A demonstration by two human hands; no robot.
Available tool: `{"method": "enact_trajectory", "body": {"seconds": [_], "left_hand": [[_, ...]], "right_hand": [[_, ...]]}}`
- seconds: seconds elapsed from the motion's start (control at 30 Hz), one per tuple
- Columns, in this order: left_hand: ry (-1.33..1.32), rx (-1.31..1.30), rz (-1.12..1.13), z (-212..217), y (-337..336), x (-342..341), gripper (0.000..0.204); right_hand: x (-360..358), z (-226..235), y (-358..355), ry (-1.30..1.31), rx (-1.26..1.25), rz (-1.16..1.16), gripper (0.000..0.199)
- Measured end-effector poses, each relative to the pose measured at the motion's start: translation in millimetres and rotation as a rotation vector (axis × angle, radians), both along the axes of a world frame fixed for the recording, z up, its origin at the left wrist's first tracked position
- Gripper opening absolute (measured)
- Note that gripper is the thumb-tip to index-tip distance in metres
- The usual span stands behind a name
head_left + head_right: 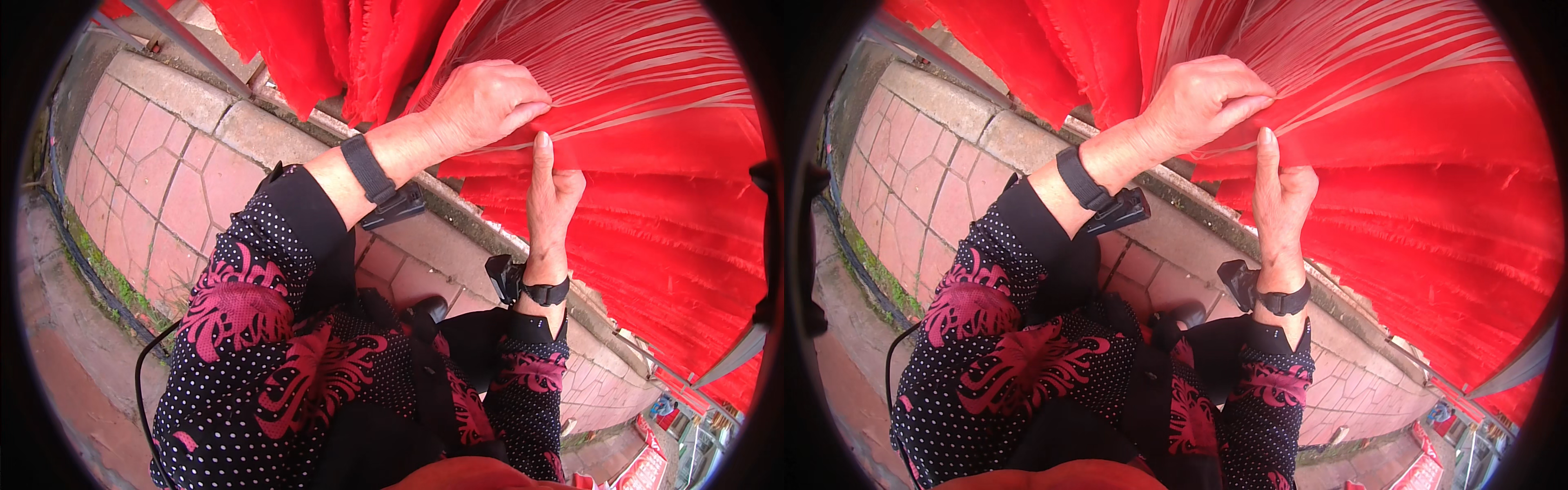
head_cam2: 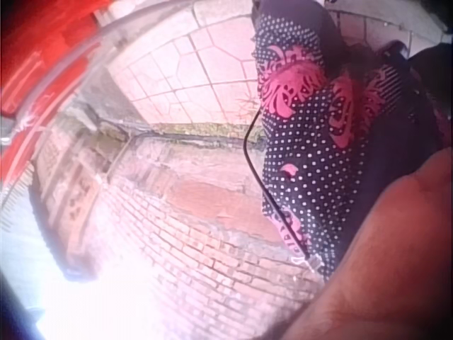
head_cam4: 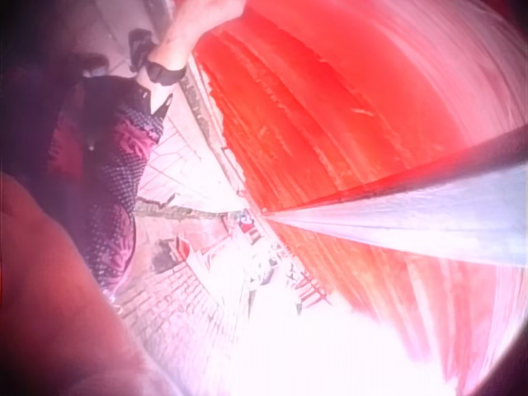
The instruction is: The person repairs a red net by hand, pulling and tying individual strands to mend tears. The person works methodically along the net, securing loose threads and reinforcing the mesh structure.
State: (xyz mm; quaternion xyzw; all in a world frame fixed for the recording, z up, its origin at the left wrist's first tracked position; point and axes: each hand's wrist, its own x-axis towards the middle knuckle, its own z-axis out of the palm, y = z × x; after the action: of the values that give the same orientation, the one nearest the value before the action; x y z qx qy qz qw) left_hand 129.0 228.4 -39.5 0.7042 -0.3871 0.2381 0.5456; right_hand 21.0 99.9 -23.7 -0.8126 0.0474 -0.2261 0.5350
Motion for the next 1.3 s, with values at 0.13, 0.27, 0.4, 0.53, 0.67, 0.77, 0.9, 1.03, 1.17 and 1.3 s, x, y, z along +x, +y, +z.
{"method": "enact_trajectory", "body": {"seconds": [0.13, 0.27, 0.4, 0.53, 0.67, 0.77, 0.9, 1.03, 1.17, 1.3], "left_hand": [[0.069, -0.030, 0.000, 2.1, 6.3, 2.1, 0.014], [0.399, -0.043, -0.099, 7.9, 19.0, 2.3, 0.014], [0.616, -0.089, -0.315, 15.3, 28.4, 6.3, 0.017], [0.702, -0.080, -0.567, 20.0, 40.1, 9.5, 0.015], [0.692, 0.043, -0.684, 24.4, 51.0, 12.2, 0.014], [0.690, 0.147, -0.723, 27.8, 61.9, 14.1, 0.013], [0.746, 0.012, -0.811, 31.9, 70.2, 16.6, 0.010], [0.736, 0.051, -0.778, 34.5, 76.0, 19.5, 0.012], [0.761, -0.038, -0.883, 25.7, 61.2, 14.9, 0.011], [0.824, 0.119, -0.772, 8.3, 29.4, 5.9, 0.016]], "right_hand": [[0.0, 0.5, -3.1, 0.002, 0.020, 0.013, 0.022], [1.0, 0.4, -6.2, -0.008, 0.028, -0.024, 0.021], [1.1, 0.7, -11.2, 0.026, -0.007, -0.052, 0.019], [-0.7, -1.5, -17.3, 0.018, -0.005, -0.040, 0.019], [0.5, -4.6, -20.1, 0.016, -0.032, -0.083, 0.020], [4.3, -8.6, -19.0, -0.089, -0.007, -0.133, 0.030], [1.1, -7.3, -26.2, -0.003, -0.041, -0.149, 0.030], [-1.3, -7.7, -29.2, 0.021, 0.009, -0.123, 0.021], [-2.6, -6.4, -29.3, 0.008, 0.045, -0.081, 0.022], [-3.3, -4.2, -28.7, 0.025, 0.052, -0.046, 0.021]]}}
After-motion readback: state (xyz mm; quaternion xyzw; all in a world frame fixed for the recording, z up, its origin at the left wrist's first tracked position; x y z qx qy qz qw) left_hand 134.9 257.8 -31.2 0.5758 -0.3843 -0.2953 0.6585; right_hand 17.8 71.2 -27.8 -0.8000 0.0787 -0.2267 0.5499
